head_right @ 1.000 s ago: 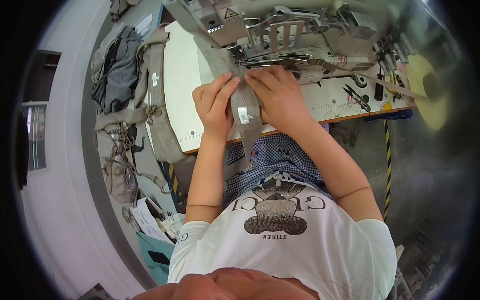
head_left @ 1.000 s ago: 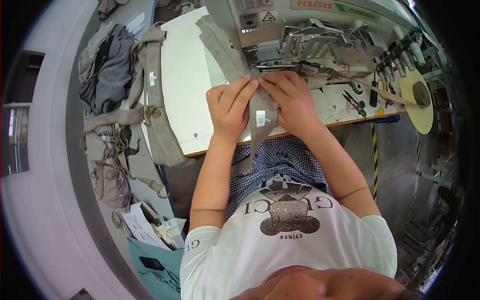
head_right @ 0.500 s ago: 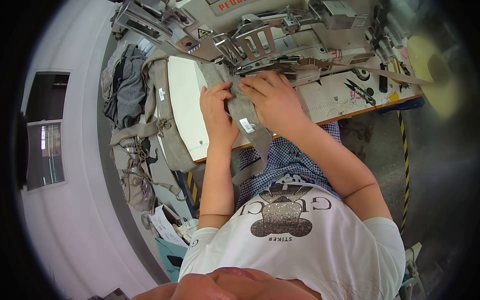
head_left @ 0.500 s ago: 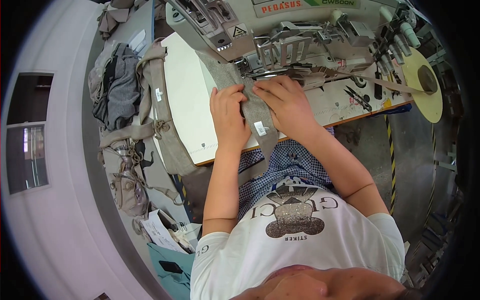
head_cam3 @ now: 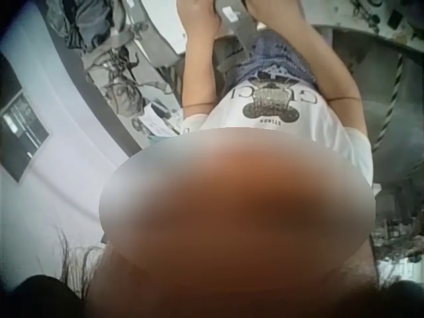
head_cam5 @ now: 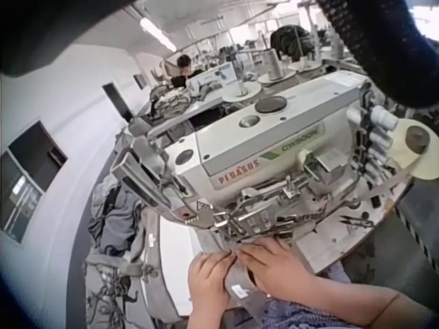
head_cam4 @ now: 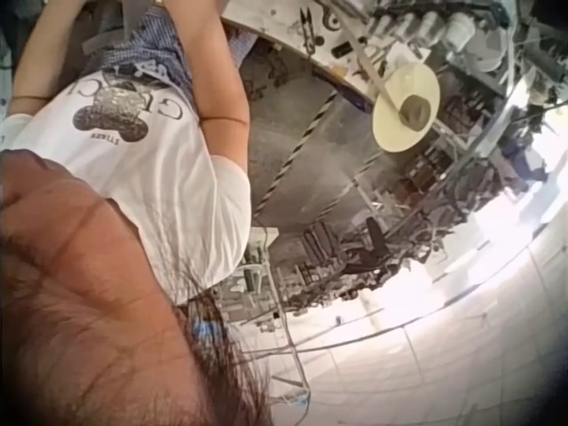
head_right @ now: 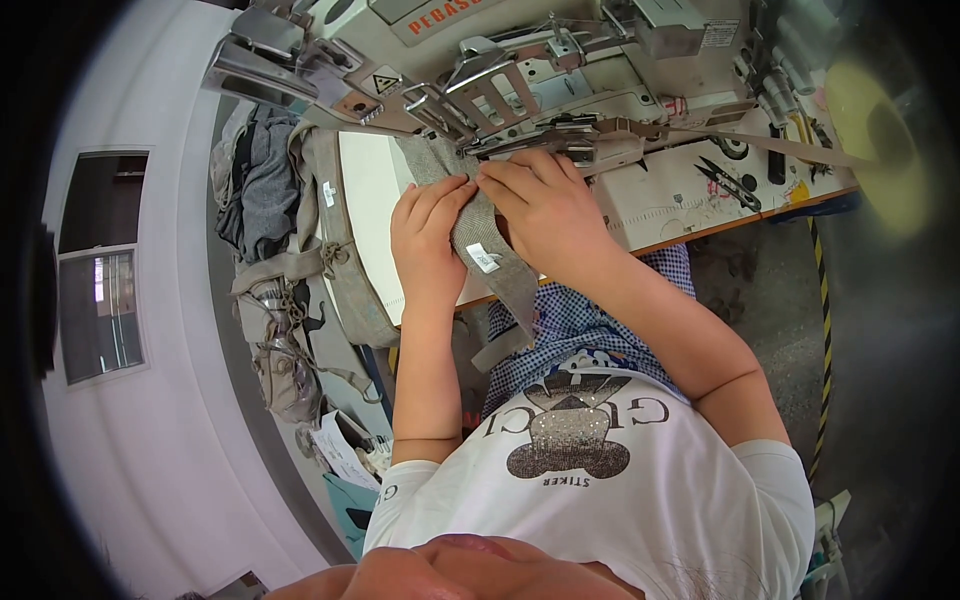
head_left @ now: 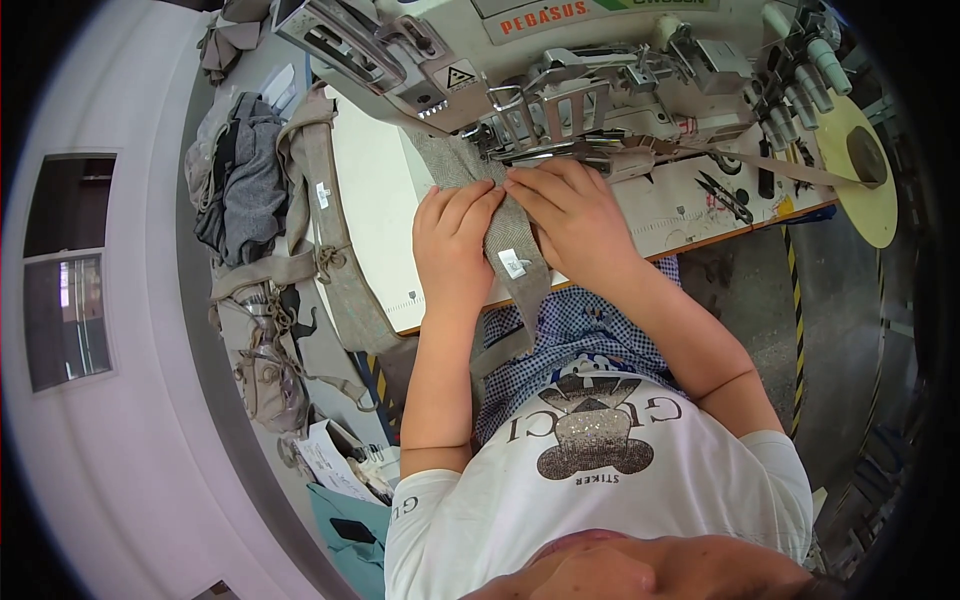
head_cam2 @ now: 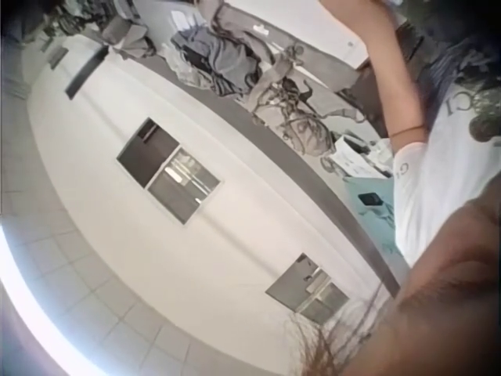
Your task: Operating an industrial sewing machine to stitch fabric pieces together.
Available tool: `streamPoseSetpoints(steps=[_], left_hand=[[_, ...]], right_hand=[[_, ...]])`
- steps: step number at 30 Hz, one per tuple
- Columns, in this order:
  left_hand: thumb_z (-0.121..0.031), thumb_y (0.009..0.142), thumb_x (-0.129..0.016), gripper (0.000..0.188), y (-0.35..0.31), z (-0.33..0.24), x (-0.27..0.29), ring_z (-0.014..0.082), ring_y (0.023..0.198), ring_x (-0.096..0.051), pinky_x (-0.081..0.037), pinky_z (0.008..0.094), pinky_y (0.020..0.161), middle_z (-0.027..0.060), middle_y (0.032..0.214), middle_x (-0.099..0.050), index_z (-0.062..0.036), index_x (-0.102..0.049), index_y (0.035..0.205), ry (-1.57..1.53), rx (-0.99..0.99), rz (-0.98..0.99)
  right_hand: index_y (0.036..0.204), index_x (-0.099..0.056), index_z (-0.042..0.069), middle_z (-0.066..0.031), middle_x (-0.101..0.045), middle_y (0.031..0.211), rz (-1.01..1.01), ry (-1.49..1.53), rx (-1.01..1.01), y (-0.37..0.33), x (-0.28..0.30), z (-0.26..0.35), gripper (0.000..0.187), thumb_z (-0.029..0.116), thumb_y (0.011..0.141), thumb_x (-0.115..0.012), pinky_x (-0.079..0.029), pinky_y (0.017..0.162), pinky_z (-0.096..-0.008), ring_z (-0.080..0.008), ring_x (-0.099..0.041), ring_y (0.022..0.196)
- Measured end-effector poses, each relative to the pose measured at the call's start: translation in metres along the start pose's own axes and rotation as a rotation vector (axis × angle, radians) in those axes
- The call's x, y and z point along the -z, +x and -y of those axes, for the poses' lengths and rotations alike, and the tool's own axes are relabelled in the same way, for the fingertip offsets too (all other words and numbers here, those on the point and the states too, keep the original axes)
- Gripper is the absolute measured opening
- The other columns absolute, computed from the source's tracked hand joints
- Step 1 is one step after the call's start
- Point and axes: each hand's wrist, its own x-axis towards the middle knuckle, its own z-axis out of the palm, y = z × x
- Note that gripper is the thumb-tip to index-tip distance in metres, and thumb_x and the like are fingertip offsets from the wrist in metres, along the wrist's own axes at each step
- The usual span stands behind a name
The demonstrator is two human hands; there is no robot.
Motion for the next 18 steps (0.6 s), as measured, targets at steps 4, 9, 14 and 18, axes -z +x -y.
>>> streamPoseSetpoints(steps=[4,9,14,18], left_hand=[[-0.002,0.087,-0.066,0.036,0.0004,-0.0005,0.0010,0.0262,0.115,-0.066,-0.047,0.0533,0.115,-0.0001,0.127,-0.073,-0.0115,-0.077,0.120,0.005,0.001,0.005],[-0.002,0.087,-0.065,0.036,0.0013,-0.0025,0.0020,0.0261,0.115,-0.066,-0.046,0.0536,0.115,0.0001,0.127,-0.073,-0.0114,-0.077,0.120,0.004,0.009,0.008],[-0.002,0.087,-0.064,0.037,0.0006,-0.0024,0.0006,0.0257,0.118,-0.065,-0.044,0.0550,0.117,0.0000,0.128,-0.072,-0.0118,-0.076,0.122,0.015,0.011,0.010],[0.001,0.086,-0.064,0.041,0.0007,-0.0044,0.0002,0.0261,0.120,-0.065,-0.042,0.0555,0.119,0.0001,0.129,-0.072,-0.0123,-0.075,0.123,0.019,0.020,0.012]], right_hand=[[0.127,-0.073,0.004,-0.0048,-0.069,0.136,-0.007,-0.010,0.004,-0.0002,-0.0017,-0.0005,0.047,0.003,0.080,-0.071,-0.051,0.102,-0.0460,-0.0302,-0.062,0.121],[0.128,-0.073,0.004,-0.0052,-0.069,0.136,0.005,-0.006,-0.009,-0.0001,-0.0005,0.0001,0.047,0.002,0.081,-0.070,-0.051,0.102,-0.0458,-0.0304,-0.062,0.121],[0.129,-0.072,0.003,-0.0055,-0.069,0.137,0.007,-0.004,-0.009,0.0002,-0.0003,0.0001,0.047,0.002,0.082,-0.069,-0.051,0.103,-0.0456,-0.0305,-0.062,0.122],[0.129,-0.072,0.003,-0.0057,-0.069,0.138,0.011,-0.014,-0.012,-0.0014,-0.0004,0.0008,0.047,0.002,0.082,-0.069,-0.051,0.103,-0.0456,-0.0307,-0.062,0.123]])
